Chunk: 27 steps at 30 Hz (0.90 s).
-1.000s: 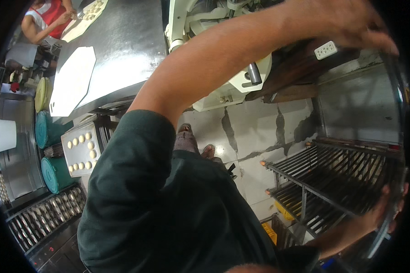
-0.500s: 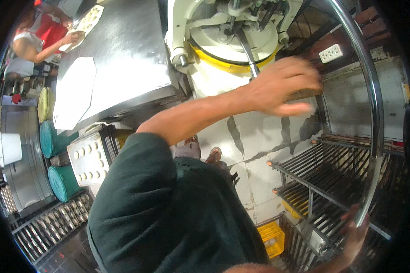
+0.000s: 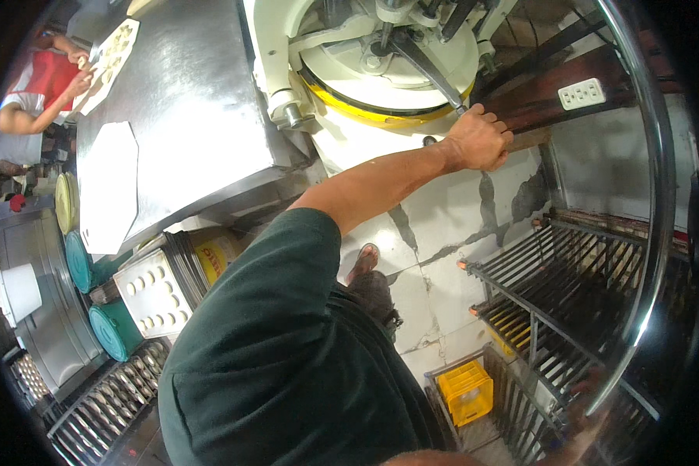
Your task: The person prepares bread dough by transferring dough rounds between a shaping board and metal trays, and using a mechanical dough divider.
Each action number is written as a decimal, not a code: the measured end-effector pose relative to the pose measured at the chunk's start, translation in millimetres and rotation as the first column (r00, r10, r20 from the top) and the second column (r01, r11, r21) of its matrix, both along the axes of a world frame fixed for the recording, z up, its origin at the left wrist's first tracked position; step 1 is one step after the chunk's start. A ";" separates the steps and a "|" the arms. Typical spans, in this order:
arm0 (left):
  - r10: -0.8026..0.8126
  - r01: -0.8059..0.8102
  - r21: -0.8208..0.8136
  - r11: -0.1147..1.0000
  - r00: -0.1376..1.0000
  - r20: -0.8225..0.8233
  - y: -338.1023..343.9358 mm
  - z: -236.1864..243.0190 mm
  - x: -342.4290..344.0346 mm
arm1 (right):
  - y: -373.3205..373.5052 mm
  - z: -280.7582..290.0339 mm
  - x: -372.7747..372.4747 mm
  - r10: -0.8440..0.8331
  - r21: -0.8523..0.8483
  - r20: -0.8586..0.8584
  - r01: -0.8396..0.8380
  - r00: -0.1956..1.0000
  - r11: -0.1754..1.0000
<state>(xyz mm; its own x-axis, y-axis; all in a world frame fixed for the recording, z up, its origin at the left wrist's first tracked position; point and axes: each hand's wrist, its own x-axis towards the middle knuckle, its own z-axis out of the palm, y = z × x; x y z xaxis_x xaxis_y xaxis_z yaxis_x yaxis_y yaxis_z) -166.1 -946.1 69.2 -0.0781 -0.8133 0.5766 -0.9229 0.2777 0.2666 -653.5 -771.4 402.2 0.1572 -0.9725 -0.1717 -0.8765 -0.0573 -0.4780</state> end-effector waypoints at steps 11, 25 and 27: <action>-0.029 0.030 0.021 0.999 0.998 -0.051 13.9 -10.1 -9.1 | -16.5 -294.6 90.5 -0.019 0.089 -0.065 0.024 0.998 0.996; 0.321 -0.246 0.229 0.942 0.860 -0.395 167.7 -34.8 43.2 | -22.0 -287.7 102.3 0.041 0.153 0.293 -0.089 0.955 0.984; 0.628 -0.539 0.396 0.743 0.767 -0.132 205.9 -68.4 47.5 | -24.0 -286.3 100.7 0.050 0.201 0.256 -0.104 0.965 0.974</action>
